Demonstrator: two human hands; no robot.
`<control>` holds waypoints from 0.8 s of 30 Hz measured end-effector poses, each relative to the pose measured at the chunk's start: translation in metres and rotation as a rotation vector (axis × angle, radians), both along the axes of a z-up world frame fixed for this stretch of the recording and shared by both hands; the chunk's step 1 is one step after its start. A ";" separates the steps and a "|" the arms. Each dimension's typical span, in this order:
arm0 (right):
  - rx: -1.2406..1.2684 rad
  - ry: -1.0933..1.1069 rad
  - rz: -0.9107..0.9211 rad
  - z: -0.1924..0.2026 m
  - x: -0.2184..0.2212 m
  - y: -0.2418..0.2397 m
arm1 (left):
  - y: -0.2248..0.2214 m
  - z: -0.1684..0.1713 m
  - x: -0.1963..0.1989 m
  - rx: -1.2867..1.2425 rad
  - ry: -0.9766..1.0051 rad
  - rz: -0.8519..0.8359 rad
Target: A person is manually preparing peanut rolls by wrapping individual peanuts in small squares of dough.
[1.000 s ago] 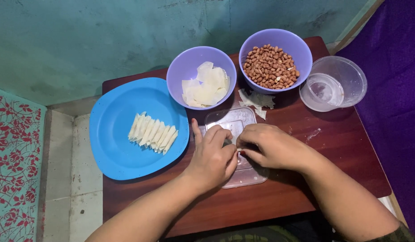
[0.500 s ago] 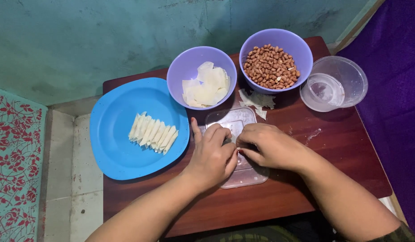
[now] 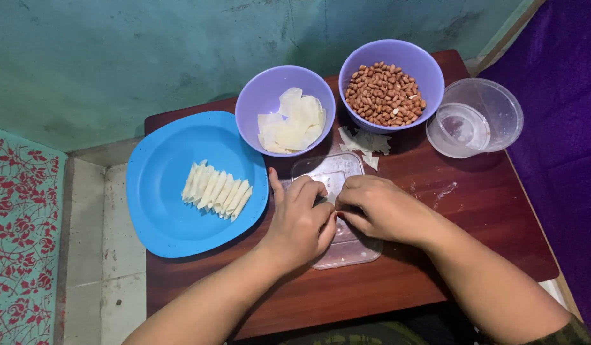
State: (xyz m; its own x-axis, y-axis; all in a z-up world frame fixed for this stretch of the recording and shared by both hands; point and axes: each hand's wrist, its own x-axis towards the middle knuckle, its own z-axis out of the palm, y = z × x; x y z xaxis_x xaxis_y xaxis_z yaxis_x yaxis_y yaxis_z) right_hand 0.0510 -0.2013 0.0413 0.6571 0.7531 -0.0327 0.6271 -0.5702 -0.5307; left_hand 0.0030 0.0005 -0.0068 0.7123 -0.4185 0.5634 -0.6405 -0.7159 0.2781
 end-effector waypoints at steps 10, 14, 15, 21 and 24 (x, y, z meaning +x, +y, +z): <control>0.021 0.078 -0.020 0.009 0.000 -0.002 | 0.000 0.005 0.000 -0.020 0.009 -0.003; 0.009 0.109 -0.020 0.012 0.000 -0.002 | 0.000 0.001 0.001 -0.015 -0.007 0.013; 0.003 0.114 -0.018 0.012 0.000 -0.002 | 0.000 -0.001 0.001 -0.007 -0.018 0.022; 0.011 0.005 -0.037 -0.013 0.002 -0.001 | 0.001 0.003 0.000 -0.029 -0.018 0.019; 0.023 -0.006 -0.041 -0.011 0.002 0.000 | 0.003 0.004 0.000 -0.036 -0.019 -0.007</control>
